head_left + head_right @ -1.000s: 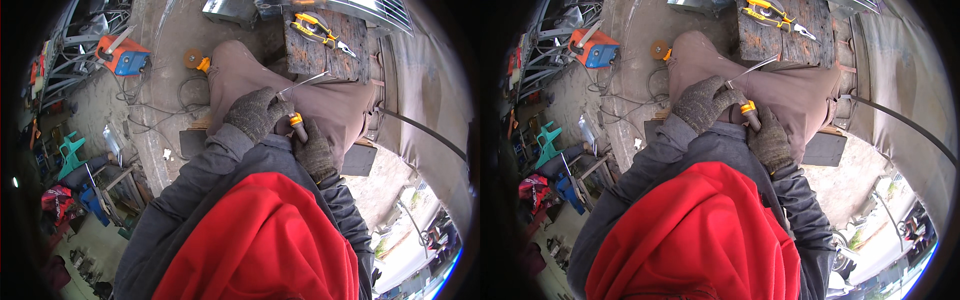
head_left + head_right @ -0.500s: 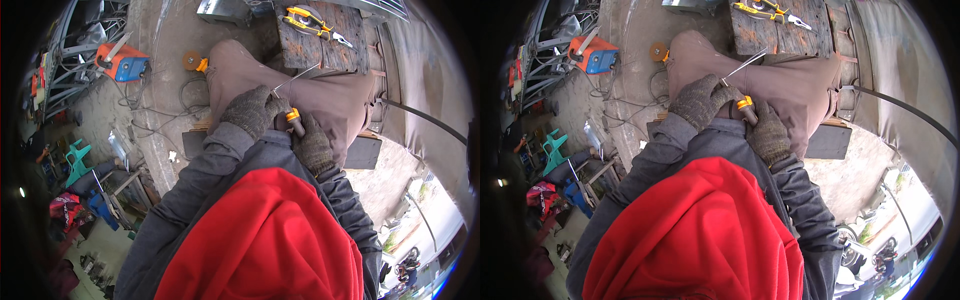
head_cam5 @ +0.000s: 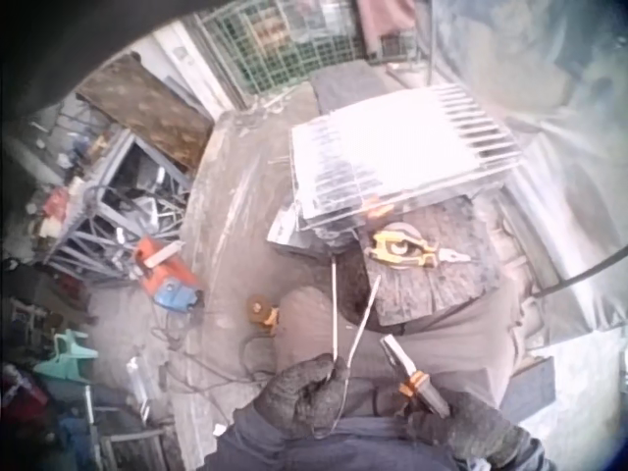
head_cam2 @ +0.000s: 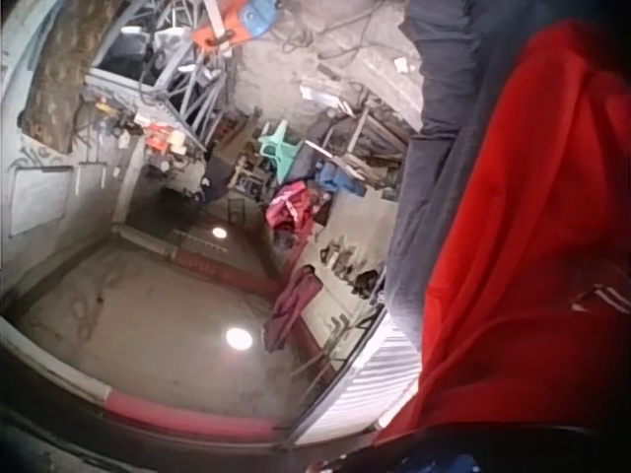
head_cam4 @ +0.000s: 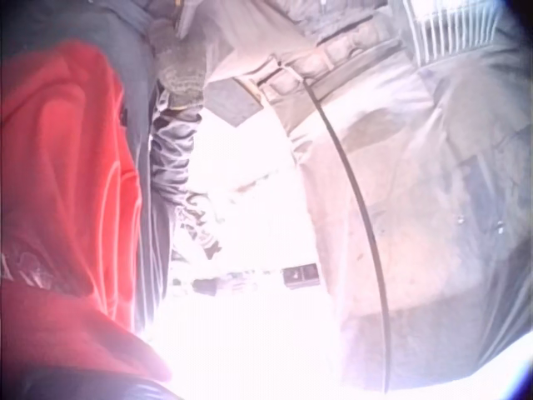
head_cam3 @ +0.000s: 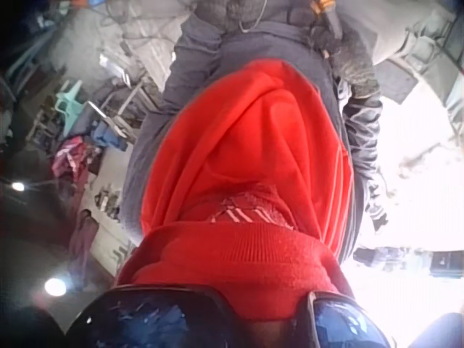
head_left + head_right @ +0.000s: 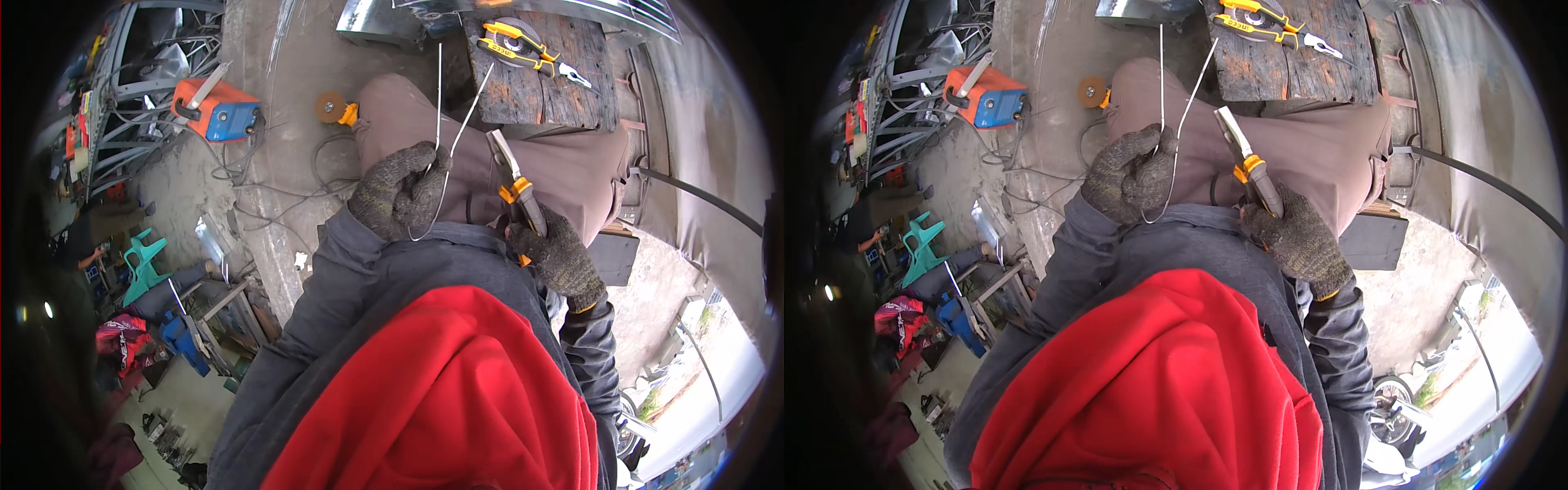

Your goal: Bending metal rods and using an angle grinder to cut and smooth parts for a metal grate assembly.

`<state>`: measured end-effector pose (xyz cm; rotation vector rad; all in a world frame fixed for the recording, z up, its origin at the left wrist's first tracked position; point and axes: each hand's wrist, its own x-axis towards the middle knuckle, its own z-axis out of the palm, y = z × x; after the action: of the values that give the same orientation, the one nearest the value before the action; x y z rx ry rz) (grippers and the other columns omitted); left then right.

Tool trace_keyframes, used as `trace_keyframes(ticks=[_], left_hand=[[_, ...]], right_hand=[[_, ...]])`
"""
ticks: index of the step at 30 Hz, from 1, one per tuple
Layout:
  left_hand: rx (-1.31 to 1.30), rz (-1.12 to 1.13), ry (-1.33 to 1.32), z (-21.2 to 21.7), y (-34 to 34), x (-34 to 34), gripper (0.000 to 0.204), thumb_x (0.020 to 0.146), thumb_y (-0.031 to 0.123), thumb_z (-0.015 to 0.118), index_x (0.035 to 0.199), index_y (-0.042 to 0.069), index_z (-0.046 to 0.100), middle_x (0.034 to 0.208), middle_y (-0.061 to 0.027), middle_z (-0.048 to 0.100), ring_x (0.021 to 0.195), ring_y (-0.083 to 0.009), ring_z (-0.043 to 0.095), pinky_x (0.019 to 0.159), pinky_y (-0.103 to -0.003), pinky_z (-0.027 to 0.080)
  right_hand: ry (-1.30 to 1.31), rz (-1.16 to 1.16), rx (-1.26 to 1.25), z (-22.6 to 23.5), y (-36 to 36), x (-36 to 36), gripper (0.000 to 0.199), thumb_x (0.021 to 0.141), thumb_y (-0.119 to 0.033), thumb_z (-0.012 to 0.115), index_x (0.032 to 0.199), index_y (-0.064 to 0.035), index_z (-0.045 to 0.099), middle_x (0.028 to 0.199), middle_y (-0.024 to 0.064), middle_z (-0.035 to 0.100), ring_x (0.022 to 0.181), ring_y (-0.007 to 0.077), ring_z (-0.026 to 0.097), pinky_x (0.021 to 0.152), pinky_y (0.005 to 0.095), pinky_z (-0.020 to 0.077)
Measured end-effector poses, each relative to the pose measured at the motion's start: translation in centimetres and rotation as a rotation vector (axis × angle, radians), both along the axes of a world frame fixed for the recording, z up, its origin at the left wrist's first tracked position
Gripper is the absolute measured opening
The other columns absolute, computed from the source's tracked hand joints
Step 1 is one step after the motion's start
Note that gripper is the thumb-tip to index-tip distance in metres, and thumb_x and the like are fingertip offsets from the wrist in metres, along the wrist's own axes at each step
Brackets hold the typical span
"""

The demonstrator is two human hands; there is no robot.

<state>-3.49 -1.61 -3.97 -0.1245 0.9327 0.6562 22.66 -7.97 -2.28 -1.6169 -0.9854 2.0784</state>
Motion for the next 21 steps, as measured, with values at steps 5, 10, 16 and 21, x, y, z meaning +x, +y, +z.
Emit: trace_keyframes(ticks=[5, 10, 16, 21], left_hand=[[0.114, -0.011, -0.218, 1.0, -0.5, 0.1, 0.037, 0.097, 0.023, 0.051, 0.124, -0.003, 0.052, 0.059, -0.0071, 0.051, 0.038, -0.014, 0.042, 0.035, -0.028, 0.035], [0.231, -0.05, -0.432, 0.2, -0.5, 0.6, 0.046, 0.097, 0.024, 0.051, 0.133, -0.004, 0.047, 0.057, -0.0053, 0.047, 0.038, -0.012, 0.038, 0.034, -0.027, 0.032], [0.203, -0.12, -0.164, 0.3, -0.3, 1.5, 0.039, 0.099, 0.016, 0.05, 0.134, -0.001, 0.048, 0.058, -0.0011, 0.045, 0.039, -0.0092, 0.037, 0.035, -0.026, 0.031], [0.311, -0.208, -0.094, -0.4, -0.6, 1.1, 0.033, 0.1, 0.013, 0.051, 0.131, 0.002, 0.053, 0.078, -0.0011, 0.059, 0.059, -0.0095, 0.056, 0.05, -0.021, 0.046]], right_hand=[[-0.211, -0.054, 0.019, 0.6, 0.1, -1.0, 0.029, 0.095, -0.019, 0.063, 0.119, -0.002, 0.058, 0.089, 0.0029, 0.065, 0.075, 0.011, 0.058, 0.07, 0.0281, 0.0493], [-0.167, -0.065, 0.061, 0.8, -0.8, -1.3, 0.03, 0.095, -0.018, 0.063, 0.12, -0.0015, 0.058, 0.095, 0.0059, 0.066, 0.083, 0.0126, 0.06, 0.076, 0.029, 0.0496], [-0.162, -0.088, 0.102, 0.1, -1.6, -1.3, 0.031, 0.095, -0.016, 0.063, 0.122, -0.002, 0.057, 0.097, 0.0043, 0.066, 0.087, 0.0136, 0.061, 0.081, 0.0293, 0.0502], [-0.199, -0.039, 0.112, 1.5, -1.2, -1.6, 0.032, 0.096, -0.015, 0.062, 0.124, -0.0023, 0.056, 0.099, 0.0043, 0.066, 0.091, 0.0146, 0.063, 0.083, 0.0293, 0.0506]])
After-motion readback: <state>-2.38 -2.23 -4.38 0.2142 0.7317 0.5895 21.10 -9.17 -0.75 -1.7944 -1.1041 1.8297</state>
